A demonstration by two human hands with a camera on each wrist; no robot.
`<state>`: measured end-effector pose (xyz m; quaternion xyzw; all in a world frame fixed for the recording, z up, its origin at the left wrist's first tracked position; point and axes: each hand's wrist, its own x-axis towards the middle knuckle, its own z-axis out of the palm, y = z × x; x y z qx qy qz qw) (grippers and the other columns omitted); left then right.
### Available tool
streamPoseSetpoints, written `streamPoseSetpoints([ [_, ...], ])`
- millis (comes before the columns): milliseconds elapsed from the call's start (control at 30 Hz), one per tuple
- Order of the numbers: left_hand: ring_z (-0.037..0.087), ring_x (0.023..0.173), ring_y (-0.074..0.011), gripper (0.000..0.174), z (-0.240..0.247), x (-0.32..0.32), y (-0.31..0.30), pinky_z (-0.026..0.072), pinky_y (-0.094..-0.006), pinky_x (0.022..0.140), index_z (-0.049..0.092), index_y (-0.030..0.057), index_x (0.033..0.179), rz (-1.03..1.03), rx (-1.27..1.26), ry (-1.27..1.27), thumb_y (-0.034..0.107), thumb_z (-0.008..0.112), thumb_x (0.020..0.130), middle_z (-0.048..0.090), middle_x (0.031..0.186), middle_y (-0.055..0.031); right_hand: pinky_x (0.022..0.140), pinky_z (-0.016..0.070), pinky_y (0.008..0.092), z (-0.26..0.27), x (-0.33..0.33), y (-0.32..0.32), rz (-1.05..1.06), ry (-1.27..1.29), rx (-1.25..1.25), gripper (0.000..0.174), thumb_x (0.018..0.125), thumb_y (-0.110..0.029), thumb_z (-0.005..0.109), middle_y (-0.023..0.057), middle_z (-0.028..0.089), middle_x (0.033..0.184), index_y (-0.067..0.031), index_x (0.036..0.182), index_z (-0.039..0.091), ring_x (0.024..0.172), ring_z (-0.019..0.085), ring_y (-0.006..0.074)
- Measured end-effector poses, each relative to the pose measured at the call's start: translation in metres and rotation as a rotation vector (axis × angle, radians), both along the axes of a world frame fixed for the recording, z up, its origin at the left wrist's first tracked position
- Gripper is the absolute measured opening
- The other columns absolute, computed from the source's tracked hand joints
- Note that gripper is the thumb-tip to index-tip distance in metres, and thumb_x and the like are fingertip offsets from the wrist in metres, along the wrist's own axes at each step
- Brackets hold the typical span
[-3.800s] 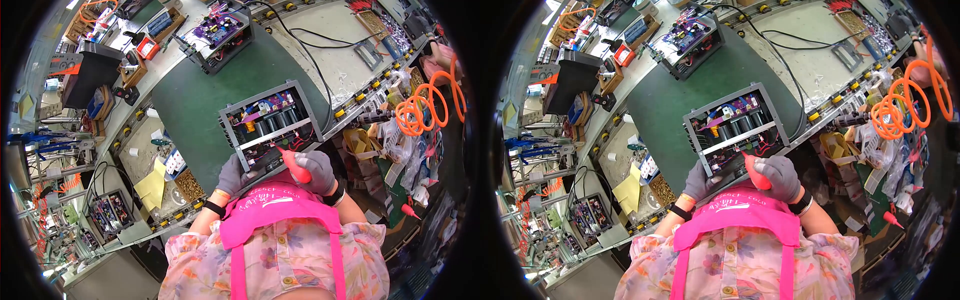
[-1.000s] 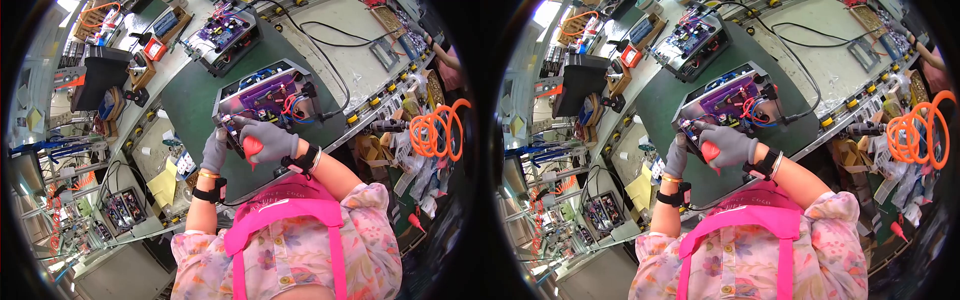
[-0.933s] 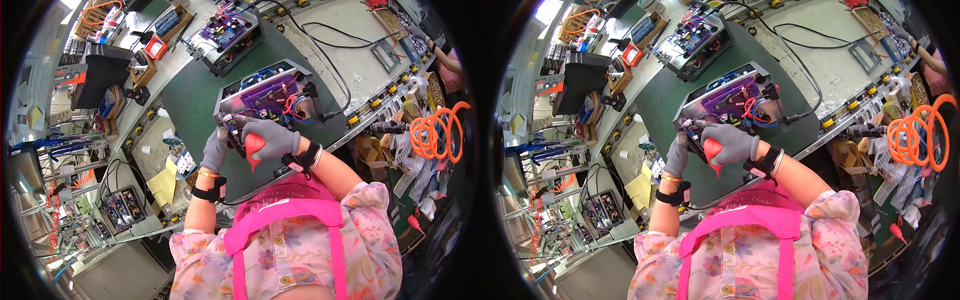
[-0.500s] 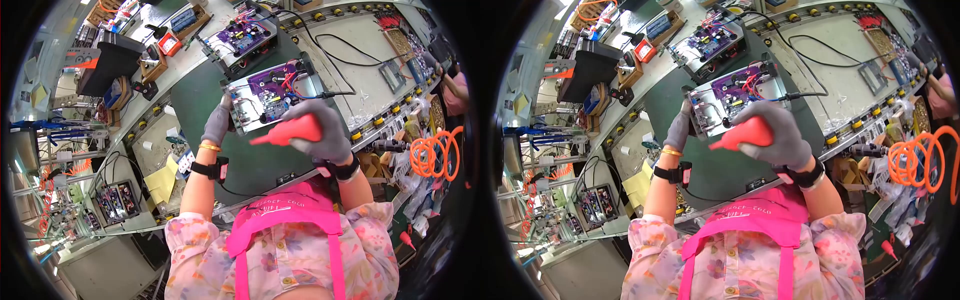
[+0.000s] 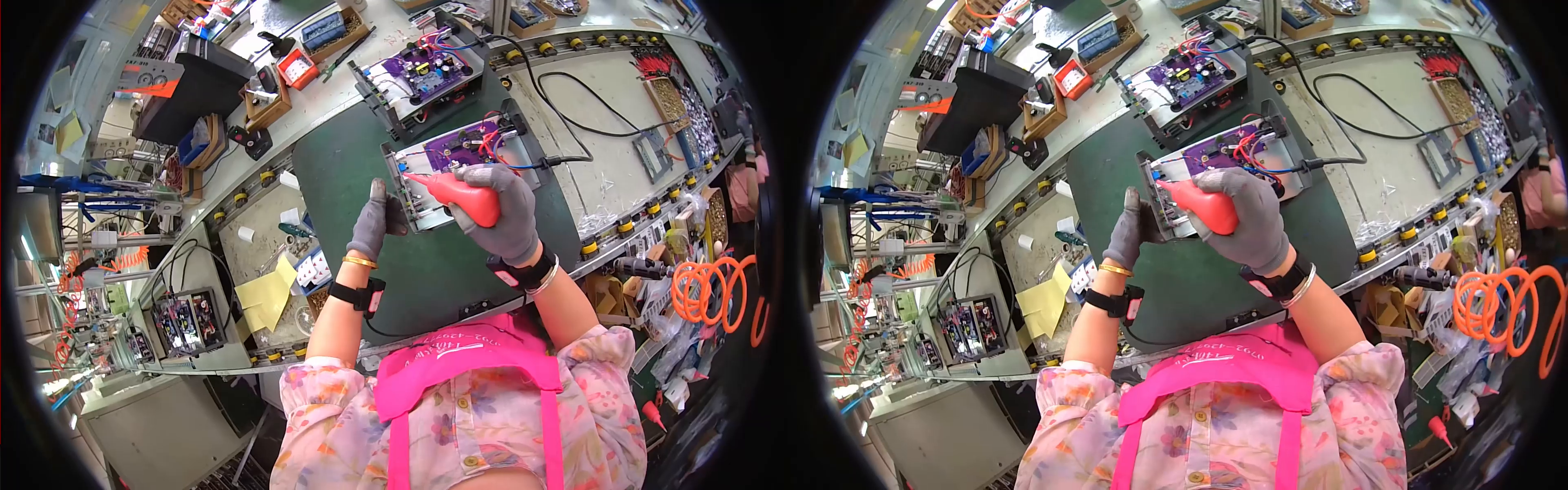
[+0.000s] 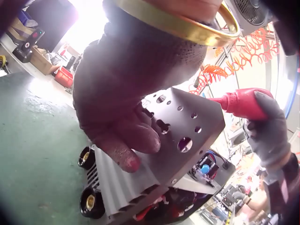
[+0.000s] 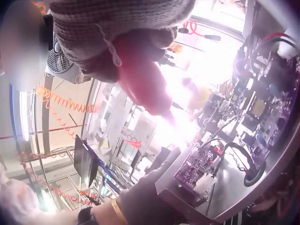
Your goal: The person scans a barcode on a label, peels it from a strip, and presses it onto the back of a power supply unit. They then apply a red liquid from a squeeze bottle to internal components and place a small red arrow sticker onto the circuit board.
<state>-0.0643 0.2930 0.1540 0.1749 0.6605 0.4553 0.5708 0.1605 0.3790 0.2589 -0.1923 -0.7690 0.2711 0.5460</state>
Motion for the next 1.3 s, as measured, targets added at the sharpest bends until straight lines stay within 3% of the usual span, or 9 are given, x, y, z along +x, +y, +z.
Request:
streamPoseSetpoints([
  [100,0.059,0.048,-0.0204,0.068,0.004,0.004,-0.021,0.0510,-0.0305,0.047,0.058,0.0047,0.081,0.076,-0.060,-0.039,0.069,0.037,0.086,0.064,0.068,-0.0102,0.075,0.0532,0.0343,-0.002,0.001,-0.002,0.023,-0.030,-0.010,0.046,0.063,0.000,0.076,0.0138,0.064,0.093,-0.0033,0.101,0.051,0.085,0.065,0.0263],
  [300,0.060,0.051,-0.0260,0.071,-0.018,-0.010,-0.067,0.0526,-0.0376,0.049,0.056,0.0043,0.086,0.092,-0.120,-0.046,0.073,0.037,0.083,0.062,0.067,-0.0146,0.067,0.0528,0.0339,0.003,0.004,-0.004,0.028,-0.006,0.007,0.046,0.061,-0.002,0.077,0.0109,0.064,0.088,-0.0054,0.099,0.052,0.076,0.065,0.0276],
  [500,0.059,0.050,-0.0209,0.068,-0.010,-0.002,-0.083,0.0517,-0.0322,0.050,0.059,0.0038,0.089,0.118,-0.148,-0.043,0.068,0.036,0.087,0.063,0.069,-0.0123,0.067,0.0533,0.0351,-0.008,0.001,-0.010,-0.030,-0.013,0.059,0.047,0.062,-0.002,0.076,0.0105,0.064,0.089,-0.0059,0.101,0.051,0.077,0.065,0.0278],
  [633,0.060,0.055,-0.0194,0.066,0.026,-0.006,-0.070,0.0527,-0.0305,0.057,0.060,0.0008,0.102,0.116,0.033,0.071,0.062,0.036,0.091,0.063,0.072,-0.0126,0.065,0.0531,0.0357,-0.005,0.023,-0.021,-0.006,0.071,0.049,0.050,0.064,-0.005,0.077,0.0124,0.064,0.092,-0.0070,0.105,0.048,0.077,0.065,0.0275],
  [767,0.061,0.058,-0.0214,0.063,0.051,-0.007,-0.066,0.0533,-0.0336,0.060,0.058,0.0012,0.103,0.157,0.142,0.133,0.060,0.038,0.091,0.062,0.074,-0.0121,0.062,0.0527,0.0347,0.002,0.069,-0.042,-0.028,-0.001,-0.020,0.049,0.064,-0.006,0.077,0.0135,0.064,0.092,-0.0076,0.102,0.047,0.071,0.064,0.0277],
  [867,0.061,0.058,-0.0214,0.062,0.042,0.001,-0.079,0.0530,-0.0333,0.060,0.058,0.0010,0.103,0.118,0.063,0.113,0.059,0.039,0.092,0.062,0.073,-0.0120,0.057,0.0514,0.0351,-0.025,0.084,-0.059,0.070,-0.053,-0.059,0.049,0.063,-0.006,0.077,0.0134,0.064,0.090,-0.0083,0.102,0.047,0.066,0.063,0.0273],
  [1100,0.060,0.056,-0.0202,0.063,0.014,0.016,-0.132,0.0524,-0.0318,0.057,0.056,-0.0001,0.105,0.118,-0.119,0.066,0.059,0.040,0.091,0.063,0.075,-0.0117,0.069,0.0485,0.0373,-0.100,0.054,-0.075,0.102,-0.211,0.039,0.052,0.059,-0.005,0.073,0.0095,0.062,0.104,-0.0089,0.106,0.051,0.079,0.061,0.0280],
  [1300,0.061,0.055,-0.0221,0.060,0.020,0.012,-0.167,0.0538,-0.0342,0.056,0.057,0.0009,0.103,0.218,-0.128,0.033,0.057,0.040,0.092,0.063,0.073,-0.0125,0.068,0.0479,0.0380,-0.107,0.036,-0.075,0.047,-0.249,0.089,0.050,0.058,-0.004,0.071,0.0084,0.062,0.102,-0.0099,0.103,0.051,0.078,0.059,0.0278],
])
